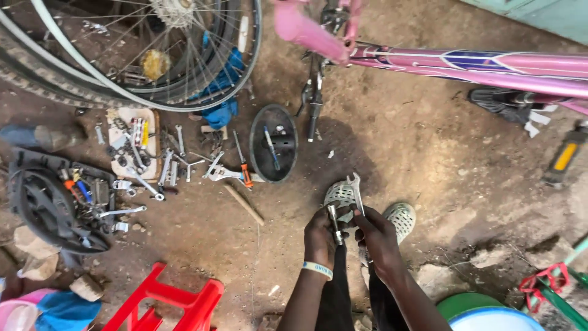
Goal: The person selects a socket wrench and a spanner from a collection of tools on the ground. They then approach a pink bicycle and use the tools to tighten the crankset bolt on the pedal assembly.
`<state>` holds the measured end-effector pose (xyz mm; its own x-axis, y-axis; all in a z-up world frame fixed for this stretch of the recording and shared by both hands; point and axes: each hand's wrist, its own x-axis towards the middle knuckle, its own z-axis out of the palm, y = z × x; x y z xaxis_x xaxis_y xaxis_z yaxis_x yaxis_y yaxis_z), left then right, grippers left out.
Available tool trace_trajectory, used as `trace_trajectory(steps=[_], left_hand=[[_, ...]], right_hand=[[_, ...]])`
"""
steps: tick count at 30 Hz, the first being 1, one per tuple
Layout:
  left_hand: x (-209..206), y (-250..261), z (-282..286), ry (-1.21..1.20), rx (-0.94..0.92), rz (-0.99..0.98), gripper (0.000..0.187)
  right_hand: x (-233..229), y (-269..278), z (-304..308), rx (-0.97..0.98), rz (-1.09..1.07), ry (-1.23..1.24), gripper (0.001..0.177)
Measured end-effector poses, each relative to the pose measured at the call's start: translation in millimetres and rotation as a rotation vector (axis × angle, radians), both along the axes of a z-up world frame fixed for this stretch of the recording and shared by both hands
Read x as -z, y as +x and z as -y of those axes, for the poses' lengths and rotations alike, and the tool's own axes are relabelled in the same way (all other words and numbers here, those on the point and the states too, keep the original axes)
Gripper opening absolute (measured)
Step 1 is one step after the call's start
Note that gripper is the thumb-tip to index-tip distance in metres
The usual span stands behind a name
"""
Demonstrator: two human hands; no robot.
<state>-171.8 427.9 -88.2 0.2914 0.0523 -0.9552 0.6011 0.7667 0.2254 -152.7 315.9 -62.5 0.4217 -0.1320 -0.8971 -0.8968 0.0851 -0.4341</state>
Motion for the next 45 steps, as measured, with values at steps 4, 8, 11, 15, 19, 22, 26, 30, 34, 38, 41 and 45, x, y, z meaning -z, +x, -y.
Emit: trace_trajectory(steps=[4,8,11,15,19,22,26,30,34,38,41,45], left_hand=[[-15,4,30,-0.105,0.014,0.156,0.042],[-38,12,60,-0.114,0.095,0.248,0.041],[-53,25,83,-0.106,0.165,0.303,0.045],[-65,24,110,-0.078,0.374,0.379,0.047],[-76,26,133,-0.082,0.477,0.638,0.04],[-77,20,146,-0.077,0.502,0.485,0.042],[-88,20,168,-0.022,0.567,0.487,0.036],[-88,15,194,0.138,0.666,0.589,0.026],[-90,23,228,0.228,0.697,0.529,0.024],[-68,15,264,0.131,0.712,0.563,0.036],[-57,6,289,0.101,0.66,0.509,0.03],[-44,15,308,0.06,0.679,0.318,0.034]], right_hand=[[-13,-4,36,0.139,0.059,0.017,0.025],[-27,-16,77,0.278,0.154,0.043,0.019],[-29,-20,101,0.289,0.266,0.043,0.015],[-40,-31,122,0.285,0.275,0.01,0.034],[-49,-35,136,0.308,0.341,0.003,0.04],[-50,-48,145,0.392,0.439,-0.002,0.037],[-66,-51,161,0.548,0.399,0.054,0.033],[-71,-59,176,0.704,0.354,-0.037,0.031],[-63,-65,204,0.799,0.357,-0.016,0.017],[-65,-59,236,0.62,0.25,-0.182,0.03],[-60,-61,252,0.58,0.279,-0.221,0.035],[-40,-58,261,0.638,0.39,-0.265,0.032]])
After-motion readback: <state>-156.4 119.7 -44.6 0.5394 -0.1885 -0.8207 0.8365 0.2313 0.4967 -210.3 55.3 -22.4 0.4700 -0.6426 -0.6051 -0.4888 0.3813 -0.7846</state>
